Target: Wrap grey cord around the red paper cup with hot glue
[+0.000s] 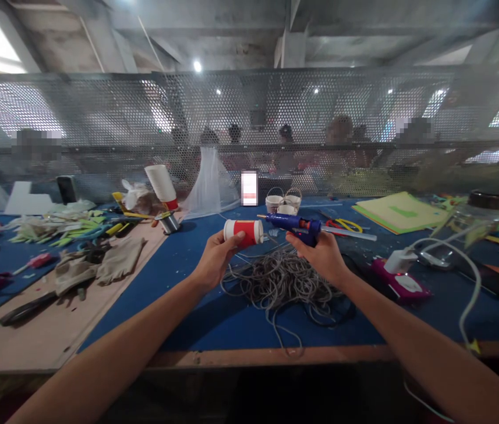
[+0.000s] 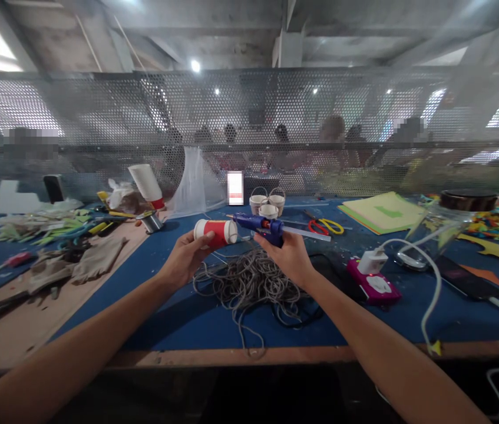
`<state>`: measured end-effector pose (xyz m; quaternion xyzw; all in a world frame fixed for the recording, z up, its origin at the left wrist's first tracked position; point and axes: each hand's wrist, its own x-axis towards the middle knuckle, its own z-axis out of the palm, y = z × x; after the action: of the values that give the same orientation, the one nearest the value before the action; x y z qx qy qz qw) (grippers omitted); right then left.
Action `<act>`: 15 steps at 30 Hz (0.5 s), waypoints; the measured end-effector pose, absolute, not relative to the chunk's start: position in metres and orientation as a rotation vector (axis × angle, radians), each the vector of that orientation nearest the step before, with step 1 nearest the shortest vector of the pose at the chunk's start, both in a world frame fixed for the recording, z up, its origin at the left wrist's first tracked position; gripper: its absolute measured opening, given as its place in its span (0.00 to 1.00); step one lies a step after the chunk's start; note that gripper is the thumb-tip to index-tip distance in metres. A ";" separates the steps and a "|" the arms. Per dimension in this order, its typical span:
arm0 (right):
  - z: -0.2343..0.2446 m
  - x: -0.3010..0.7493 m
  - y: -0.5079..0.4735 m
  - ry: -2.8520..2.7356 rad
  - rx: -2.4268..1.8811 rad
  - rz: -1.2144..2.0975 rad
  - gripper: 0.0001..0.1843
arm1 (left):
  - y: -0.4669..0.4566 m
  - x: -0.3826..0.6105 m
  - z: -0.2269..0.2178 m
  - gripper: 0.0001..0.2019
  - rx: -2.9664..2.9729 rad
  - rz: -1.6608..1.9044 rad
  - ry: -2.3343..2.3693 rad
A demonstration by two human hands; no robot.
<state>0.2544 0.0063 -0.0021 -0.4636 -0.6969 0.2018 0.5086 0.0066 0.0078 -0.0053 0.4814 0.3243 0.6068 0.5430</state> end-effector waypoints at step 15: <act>0.001 0.254 0.001 -1.751 -1.119 0.537 0.16 | 0.007 0.008 -0.003 0.16 1.149 1.474 0.747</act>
<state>0.2539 0.0014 0.0013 -0.4581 -0.7169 0.2197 0.4774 0.0080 0.0072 -0.0028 0.4823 0.3134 0.6189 0.5349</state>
